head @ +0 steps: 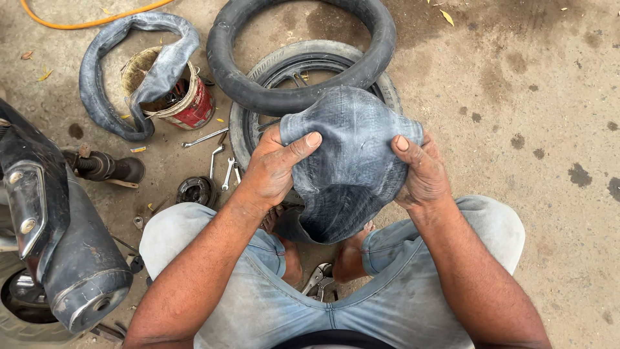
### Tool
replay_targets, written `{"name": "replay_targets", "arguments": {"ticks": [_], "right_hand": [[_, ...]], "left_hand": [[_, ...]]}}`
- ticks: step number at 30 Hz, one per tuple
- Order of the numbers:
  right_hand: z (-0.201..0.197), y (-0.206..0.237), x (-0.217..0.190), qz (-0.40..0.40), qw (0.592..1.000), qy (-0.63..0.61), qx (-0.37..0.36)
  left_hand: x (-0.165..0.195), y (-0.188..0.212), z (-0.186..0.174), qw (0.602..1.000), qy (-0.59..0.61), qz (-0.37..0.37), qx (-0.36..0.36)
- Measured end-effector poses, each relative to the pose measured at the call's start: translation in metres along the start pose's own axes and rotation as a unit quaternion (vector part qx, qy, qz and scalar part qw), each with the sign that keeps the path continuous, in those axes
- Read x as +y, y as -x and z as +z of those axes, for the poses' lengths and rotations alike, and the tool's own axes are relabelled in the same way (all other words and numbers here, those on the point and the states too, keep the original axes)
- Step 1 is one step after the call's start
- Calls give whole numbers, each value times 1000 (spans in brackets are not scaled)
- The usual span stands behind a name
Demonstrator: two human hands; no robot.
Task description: The person removes a motorcycle tire from its rim using tire irons and hands. They pry the tire bead over the rim edge, rotate the wheel, and pull the tire off. After removal, they inspect the inner tube by stretching and folding it.
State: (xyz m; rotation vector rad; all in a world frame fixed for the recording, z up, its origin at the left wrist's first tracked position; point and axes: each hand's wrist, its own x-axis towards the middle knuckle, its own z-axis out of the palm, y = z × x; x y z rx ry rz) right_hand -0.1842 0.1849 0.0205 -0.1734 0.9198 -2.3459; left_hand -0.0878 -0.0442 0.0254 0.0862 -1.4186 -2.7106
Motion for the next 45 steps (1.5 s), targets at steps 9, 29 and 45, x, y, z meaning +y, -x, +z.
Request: {"name": "replay_targets", "arguments": {"ticks": [9,29,45], "right_hand": [[-1,0,0,-45,999,-9,-1],[-2,-13,13,95,976,188,-63],[-4,-19,-5,-53,990,-93,-90]], "left_hand": [[14,6,-8,979,-160,-28,-123],[52,26,29,950,-259,141,98],[13,17,-5,906,-389,1,-169]]}}
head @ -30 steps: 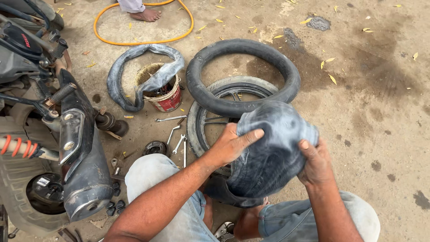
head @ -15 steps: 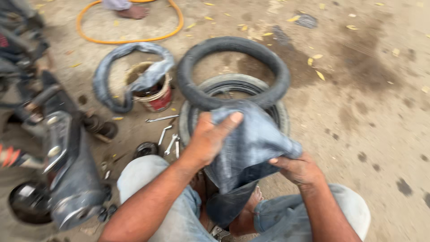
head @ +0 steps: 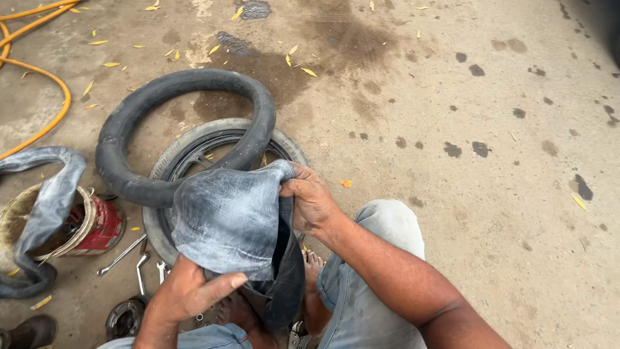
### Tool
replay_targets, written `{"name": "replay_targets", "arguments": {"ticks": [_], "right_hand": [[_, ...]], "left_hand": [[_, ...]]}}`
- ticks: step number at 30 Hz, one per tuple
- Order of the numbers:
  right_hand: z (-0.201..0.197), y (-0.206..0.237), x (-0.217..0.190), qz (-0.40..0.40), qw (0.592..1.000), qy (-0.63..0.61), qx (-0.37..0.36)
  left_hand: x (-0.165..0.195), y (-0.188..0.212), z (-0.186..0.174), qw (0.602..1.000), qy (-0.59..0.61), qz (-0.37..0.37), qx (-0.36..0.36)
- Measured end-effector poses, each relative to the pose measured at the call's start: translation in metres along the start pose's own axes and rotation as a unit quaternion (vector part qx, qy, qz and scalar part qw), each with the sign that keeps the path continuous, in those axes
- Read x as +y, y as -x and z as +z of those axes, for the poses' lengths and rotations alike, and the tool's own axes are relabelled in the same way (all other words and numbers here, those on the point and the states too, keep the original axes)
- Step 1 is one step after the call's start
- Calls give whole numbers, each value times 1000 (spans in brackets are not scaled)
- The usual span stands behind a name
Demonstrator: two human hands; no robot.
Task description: The person removes a motorcycle tire from its rim using tire irons and hands. They pry the tire bead over the rim edge, rotate the wheel, and pull the tire off. After removal, they inspect the inner tube by stretching and folding it.
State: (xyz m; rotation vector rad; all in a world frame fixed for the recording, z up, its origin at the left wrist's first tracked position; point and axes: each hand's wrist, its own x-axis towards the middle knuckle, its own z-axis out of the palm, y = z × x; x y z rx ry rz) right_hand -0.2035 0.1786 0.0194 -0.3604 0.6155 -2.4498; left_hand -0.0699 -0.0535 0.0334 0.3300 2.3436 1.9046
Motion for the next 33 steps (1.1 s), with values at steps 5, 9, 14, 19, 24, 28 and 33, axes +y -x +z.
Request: {"name": "replay_targets", "arguments": {"ticks": [5,9,14,19,24,28,33], "right_hand": [[-7,-6,0,-46,996,46,62],[-10,-6,-7,-69,989,114,68],[5,2,3,-7,933,358,43],[12,9,26,48,734,677,-3],[6,5,24,146,610,779,14],[16,7,28,114,622,775,3],[17,8,33,-23,732,668,-130]], "left_hand": [[1,-27,42,959,-281,38,-17],[-9,-28,54,985,-133,-38,106],[-11,-19,44,953,-83,63,286],[15,-21,49,914,-153,111,358],[30,-10,27,918,-141,101,357],[25,-1,14,917,-137,137,349],[15,2,8,950,30,97,297]]}}
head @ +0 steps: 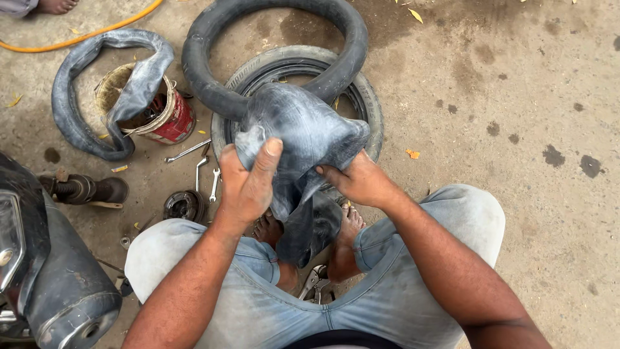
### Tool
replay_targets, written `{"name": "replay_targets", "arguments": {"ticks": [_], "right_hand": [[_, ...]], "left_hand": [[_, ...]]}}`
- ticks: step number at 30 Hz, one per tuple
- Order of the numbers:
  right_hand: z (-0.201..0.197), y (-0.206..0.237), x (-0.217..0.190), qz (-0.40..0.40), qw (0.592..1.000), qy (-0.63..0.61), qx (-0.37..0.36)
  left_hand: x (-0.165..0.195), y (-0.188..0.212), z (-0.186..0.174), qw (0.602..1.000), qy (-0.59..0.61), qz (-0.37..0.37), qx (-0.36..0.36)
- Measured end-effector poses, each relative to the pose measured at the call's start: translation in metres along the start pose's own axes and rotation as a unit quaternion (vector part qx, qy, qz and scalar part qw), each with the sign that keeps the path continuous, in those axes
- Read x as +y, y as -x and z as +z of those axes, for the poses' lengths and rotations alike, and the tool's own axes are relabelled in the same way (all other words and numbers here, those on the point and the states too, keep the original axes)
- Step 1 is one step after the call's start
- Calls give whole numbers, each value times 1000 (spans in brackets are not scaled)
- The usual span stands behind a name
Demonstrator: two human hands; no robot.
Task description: The person removes a motorcycle tire from its rim using tire irons and hands. They pry the tire bead over the rim edge, rotate the wheel, and pull the tire off. After removal, they inspect the inner tube by stretching and folding it.
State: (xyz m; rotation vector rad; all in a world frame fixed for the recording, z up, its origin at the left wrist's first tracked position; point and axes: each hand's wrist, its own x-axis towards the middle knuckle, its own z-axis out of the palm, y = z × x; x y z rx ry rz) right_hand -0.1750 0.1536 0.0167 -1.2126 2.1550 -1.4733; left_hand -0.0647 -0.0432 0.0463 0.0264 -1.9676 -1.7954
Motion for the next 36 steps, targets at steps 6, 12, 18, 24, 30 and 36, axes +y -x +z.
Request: {"name": "replay_targets", "arguments": {"ticks": [6,12,18,24,30,36], "right_hand": [[-12,25,17,22,950,-184,-253],[-28,24,21,53,891,-446,-70],[-39,12,26,56,837,-497,224],[-60,1,17,6,814,-486,317],[-85,0,10,-41,754,-529,388],[-79,7,23,-3,747,-510,426]], "left_hand": [[-18,-36,-28,931,251,-245,103],[-26,-23,-7,854,422,-303,-25],[-16,-5,25,963,-2,-140,-229],[-21,-6,24,926,-236,70,-285],[-11,-18,17,913,-388,123,0],[6,-10,36,967,-147,4,-208]]}}
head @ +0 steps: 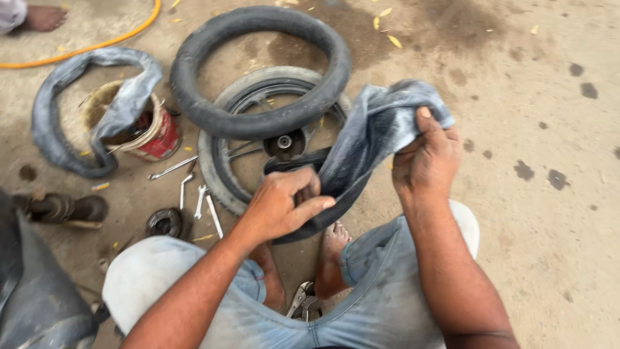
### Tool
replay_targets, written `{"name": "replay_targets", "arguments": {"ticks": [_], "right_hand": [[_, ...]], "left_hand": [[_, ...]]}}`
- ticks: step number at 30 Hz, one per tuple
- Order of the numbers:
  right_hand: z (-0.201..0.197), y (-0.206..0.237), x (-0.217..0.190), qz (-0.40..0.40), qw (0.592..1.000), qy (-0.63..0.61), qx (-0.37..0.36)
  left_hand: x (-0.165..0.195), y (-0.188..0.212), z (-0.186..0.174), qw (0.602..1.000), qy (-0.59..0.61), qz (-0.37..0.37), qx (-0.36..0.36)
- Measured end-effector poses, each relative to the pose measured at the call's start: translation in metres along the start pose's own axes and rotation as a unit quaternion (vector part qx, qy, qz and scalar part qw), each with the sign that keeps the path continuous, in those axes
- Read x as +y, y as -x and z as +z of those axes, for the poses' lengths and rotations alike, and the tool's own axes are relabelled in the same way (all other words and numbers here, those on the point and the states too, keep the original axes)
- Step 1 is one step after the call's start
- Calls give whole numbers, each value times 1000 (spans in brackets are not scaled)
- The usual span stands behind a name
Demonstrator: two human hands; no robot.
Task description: The person removes a motorcycle tire from its rim using tire irons and hands. They pry the tire bead over the rim edge, rotate the wheel, and pull the tire off. After removal, they inspect the inner tube by stretching and folding it.
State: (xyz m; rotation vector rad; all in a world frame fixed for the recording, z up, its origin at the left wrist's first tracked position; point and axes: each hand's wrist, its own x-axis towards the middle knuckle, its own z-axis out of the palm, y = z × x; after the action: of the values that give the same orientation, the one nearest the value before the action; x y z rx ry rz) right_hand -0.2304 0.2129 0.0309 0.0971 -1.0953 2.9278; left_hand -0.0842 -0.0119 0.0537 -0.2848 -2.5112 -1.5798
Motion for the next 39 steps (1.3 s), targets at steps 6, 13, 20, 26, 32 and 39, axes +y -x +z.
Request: {"name": "replay_targets", "arguments": {"ticks": [6,13,20,26,32,39], "right_hand": [[3,-11,-13,5,1000,-27,9],[14,-2,-17,-36,999,-22,-12],[15,-3,-14,54,997,-26,54],[12,8,-7,30,999,13,-16],[21,29,-3,83,994,18,-65],[38,55,20,164,982,-15,-93]], "left_hand": [[-15,-8,48,974,-192,114,-28],[-23,-14,21,891,-352,174,227],[-26,-1,58,933,-316,168,24],[-8,-10,75,926,-249,-180,-219],[-12,-19,21,998,60,-24,12],[-37,-4,43,936,299,-78,171]]}}
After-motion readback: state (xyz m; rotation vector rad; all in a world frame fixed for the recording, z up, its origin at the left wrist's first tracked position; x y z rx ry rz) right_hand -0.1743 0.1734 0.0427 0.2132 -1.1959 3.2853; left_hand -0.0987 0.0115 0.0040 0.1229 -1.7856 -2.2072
